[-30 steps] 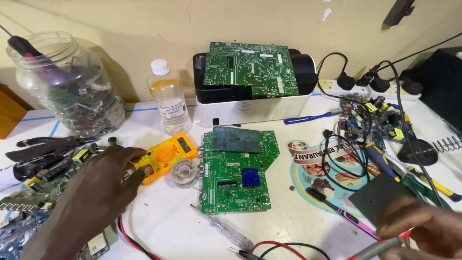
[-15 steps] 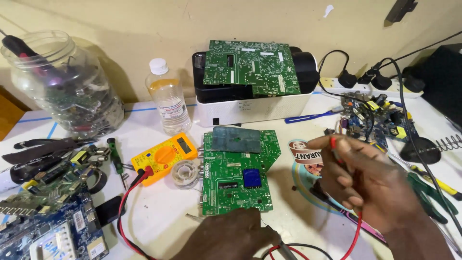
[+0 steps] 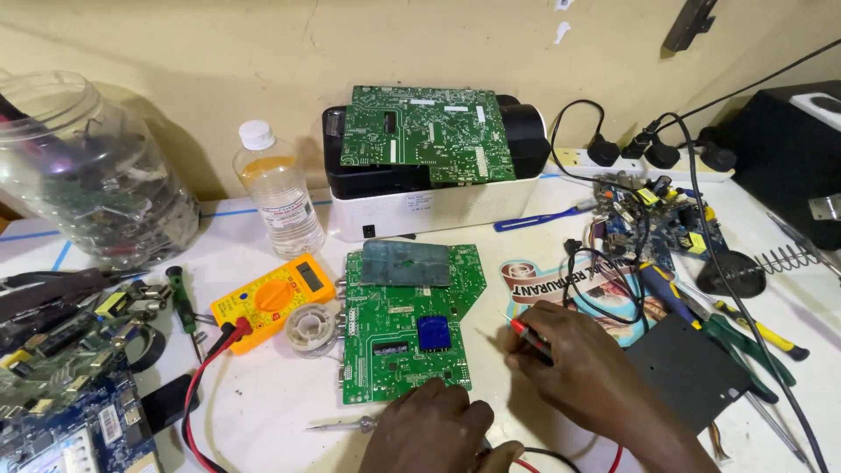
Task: Repairing a circuit board by soldering components and testing connections with a multimeter.
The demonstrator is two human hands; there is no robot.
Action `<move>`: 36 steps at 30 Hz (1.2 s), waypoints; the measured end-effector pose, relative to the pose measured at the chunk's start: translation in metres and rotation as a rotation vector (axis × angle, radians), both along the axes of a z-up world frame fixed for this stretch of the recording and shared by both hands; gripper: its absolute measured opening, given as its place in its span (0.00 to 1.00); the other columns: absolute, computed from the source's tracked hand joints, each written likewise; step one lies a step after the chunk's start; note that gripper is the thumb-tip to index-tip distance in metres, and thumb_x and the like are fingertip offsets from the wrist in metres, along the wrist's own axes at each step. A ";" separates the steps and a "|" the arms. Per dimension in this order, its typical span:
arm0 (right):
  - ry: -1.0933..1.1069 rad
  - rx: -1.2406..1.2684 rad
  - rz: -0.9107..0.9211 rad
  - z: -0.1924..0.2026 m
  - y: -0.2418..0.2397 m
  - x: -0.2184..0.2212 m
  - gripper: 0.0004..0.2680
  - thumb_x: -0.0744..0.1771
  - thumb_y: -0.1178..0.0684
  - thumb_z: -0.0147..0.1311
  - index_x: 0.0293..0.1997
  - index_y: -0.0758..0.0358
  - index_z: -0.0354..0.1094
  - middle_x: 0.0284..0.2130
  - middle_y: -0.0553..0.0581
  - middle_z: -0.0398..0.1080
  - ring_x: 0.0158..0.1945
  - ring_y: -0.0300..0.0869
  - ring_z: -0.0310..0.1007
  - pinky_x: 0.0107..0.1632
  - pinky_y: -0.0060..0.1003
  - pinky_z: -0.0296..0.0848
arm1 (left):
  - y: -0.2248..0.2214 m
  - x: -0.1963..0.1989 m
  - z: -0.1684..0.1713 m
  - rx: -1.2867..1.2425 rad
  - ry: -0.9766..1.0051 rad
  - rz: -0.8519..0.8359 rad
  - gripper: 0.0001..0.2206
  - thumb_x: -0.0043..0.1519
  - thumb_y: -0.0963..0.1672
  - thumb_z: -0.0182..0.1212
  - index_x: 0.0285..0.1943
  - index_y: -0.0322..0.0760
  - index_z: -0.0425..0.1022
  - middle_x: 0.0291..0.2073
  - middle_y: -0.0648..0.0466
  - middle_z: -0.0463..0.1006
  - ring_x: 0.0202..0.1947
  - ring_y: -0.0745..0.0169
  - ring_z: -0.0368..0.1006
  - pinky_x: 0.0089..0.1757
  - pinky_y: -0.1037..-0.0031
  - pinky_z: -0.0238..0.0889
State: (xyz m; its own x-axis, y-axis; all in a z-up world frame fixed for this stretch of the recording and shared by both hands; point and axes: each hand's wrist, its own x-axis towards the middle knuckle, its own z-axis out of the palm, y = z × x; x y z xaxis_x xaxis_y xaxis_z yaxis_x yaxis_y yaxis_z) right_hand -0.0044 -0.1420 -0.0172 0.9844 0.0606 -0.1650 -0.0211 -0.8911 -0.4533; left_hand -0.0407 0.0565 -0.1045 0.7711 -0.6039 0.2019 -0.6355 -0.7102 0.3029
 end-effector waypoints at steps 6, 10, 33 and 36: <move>-0.049 0.379 -0.172 0.008 -0.005 0.001 0.06 0.62 0.55 0.63 0.39 0.51 0.85 0.31 0.46 0.85 0.34 0.35 0.75 0.37 0.32 0.68 | -0.035 -0.007 0.010 0.123 -0.042 0.144 0.19 0.59 0.56 0.61 0.37 0.41 0.82 0.27 0.44 0.80 0.29 0.38 0.75 0.22 0.48 0.68; 0.055 0.669 -0.359 0.013 -0.011 0.002 0.04 0.64 0.61 0.67 0.38 0.67 0.86 0.24 0.61 0.76 0.30 0.41 0.67 0.36 0.32 0.64 | -0.041 -0.007 -0.001 0.055 -0.096 0.092 0.11 0.54 0.50 0.67 0.36 0.42 0.84 0.27 0.46 0.77 0.30 0.40 0.73 0.23 0.52 0.68; -0.242 1.135 -0.393 -0.027 -0.009 0.016 0.03 0.63 0.65 0.64 0.36 0.74 0.79 0.06 0.53 0.49 0.08 0.36 0.41 0.13 0.34 0.38 | -0.039 0.049 0.101 -1.327 0.873 0.314 0.07 0.64 0.39 0.61 0.48 0.34 0.81 0.28 0.51 0.77 0.20 0.64 0.67 0.30 0.71 0.65; -0.269 1.096 -0.361 -0.027 -0.008 0.017 0.04 0.62 0.63 0.65 0.37 0.73 0.79 0.04 0.56 0.53 0.06 0.39 0.45 0.13 0.34 0.41 | -0.037 0.049 0.103 -1.290 0.893 0.317 0.07 0.63 0.40 0.61 0.48 0.35 0.80 0.29 0.51 0.76 0.21 0.65 0.64 0.29 0.69 0.65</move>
State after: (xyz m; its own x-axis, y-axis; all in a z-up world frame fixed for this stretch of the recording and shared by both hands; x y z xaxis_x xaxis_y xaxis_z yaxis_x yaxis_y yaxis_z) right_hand 0.0124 -0.1502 -0.0446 0.9687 -0.2478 0.0174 0.0213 0.0131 -0.9997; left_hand 0.0086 0.0191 -0.0015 0.9713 -0.1942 -0.1373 0.1829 0.2409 0.9532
